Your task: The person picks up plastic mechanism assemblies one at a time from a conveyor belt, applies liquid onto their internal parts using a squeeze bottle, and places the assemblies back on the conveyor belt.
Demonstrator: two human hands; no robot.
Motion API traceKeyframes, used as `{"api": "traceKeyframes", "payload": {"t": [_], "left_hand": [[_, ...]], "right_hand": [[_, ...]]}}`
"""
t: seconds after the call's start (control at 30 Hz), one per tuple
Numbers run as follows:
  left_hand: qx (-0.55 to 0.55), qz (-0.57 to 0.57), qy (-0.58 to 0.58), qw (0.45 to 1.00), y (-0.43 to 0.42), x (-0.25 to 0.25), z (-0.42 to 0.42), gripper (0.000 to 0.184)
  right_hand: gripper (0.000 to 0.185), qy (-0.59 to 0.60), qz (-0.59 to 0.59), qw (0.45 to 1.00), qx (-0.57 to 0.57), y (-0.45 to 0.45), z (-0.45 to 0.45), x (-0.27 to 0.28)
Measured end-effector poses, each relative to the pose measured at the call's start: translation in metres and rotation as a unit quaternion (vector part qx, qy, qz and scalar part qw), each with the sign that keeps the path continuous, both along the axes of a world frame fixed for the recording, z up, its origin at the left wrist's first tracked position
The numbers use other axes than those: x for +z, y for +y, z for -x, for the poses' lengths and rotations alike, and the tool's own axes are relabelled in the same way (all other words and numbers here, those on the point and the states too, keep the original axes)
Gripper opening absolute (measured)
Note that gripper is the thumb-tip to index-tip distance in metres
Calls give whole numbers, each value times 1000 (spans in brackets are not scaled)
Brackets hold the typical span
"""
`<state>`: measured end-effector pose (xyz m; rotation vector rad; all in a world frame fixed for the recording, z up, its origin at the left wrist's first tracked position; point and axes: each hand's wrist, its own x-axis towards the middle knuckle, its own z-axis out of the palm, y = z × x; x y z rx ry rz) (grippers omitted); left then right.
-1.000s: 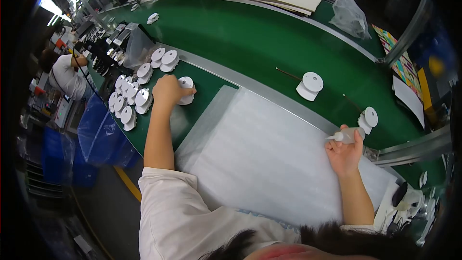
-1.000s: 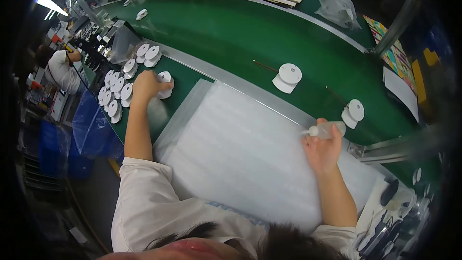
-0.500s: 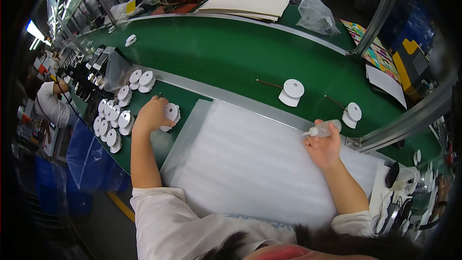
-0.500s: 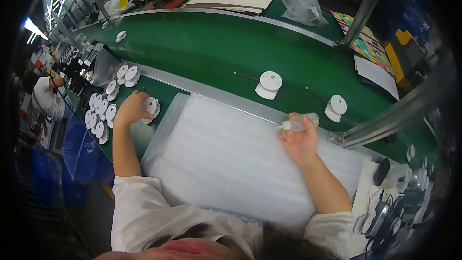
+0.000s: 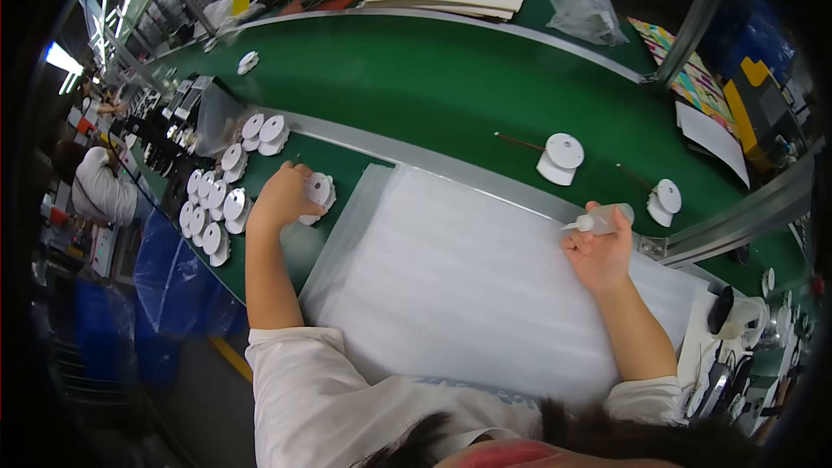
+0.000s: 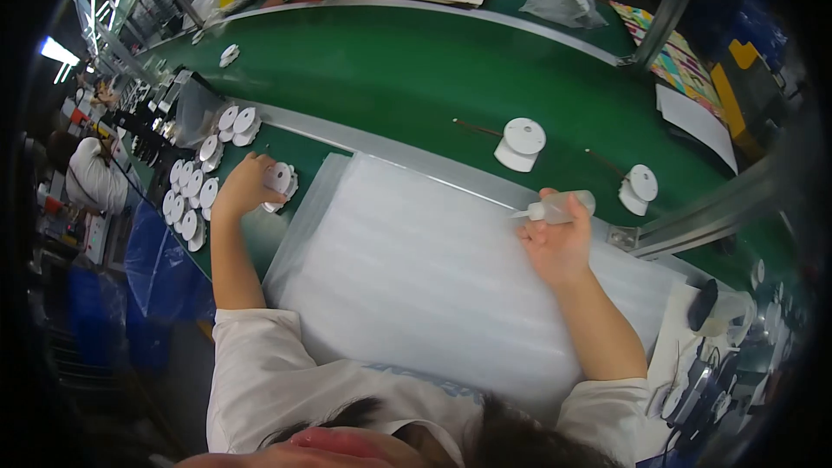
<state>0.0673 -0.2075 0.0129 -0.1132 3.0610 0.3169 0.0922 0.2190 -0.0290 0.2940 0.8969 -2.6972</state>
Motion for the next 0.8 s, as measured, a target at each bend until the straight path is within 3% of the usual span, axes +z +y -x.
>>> {"api": "traceKeyframes", "payload": {"t": [0.13, 0.47, 0.67, 0.73, 0.8], "left_hand": [[-2, 34, -30, 999, 1, 2, 2, 62], [25, -12, -56, 998, 7, 5, -2, 61], [20, 44, -6, 999, 0, 1, -14, 69], [55, -14, 50, 997, -5, 0, -11, 74], [72, -13, 26, 997, 1, 2, -7, 73]], "right_hand": [[34, 0, -14, 1000, -2, 0, -2, 1], [34, 3, 10, 1000, 4, -1, -2, 2], [35, 7, -1, 1000, 5, -1, -2, 0], [36, 13, -5, 1000, 12, -1, -1, 1], [35, 12, 0, 1000, 12, -1, -1, 0]]}}
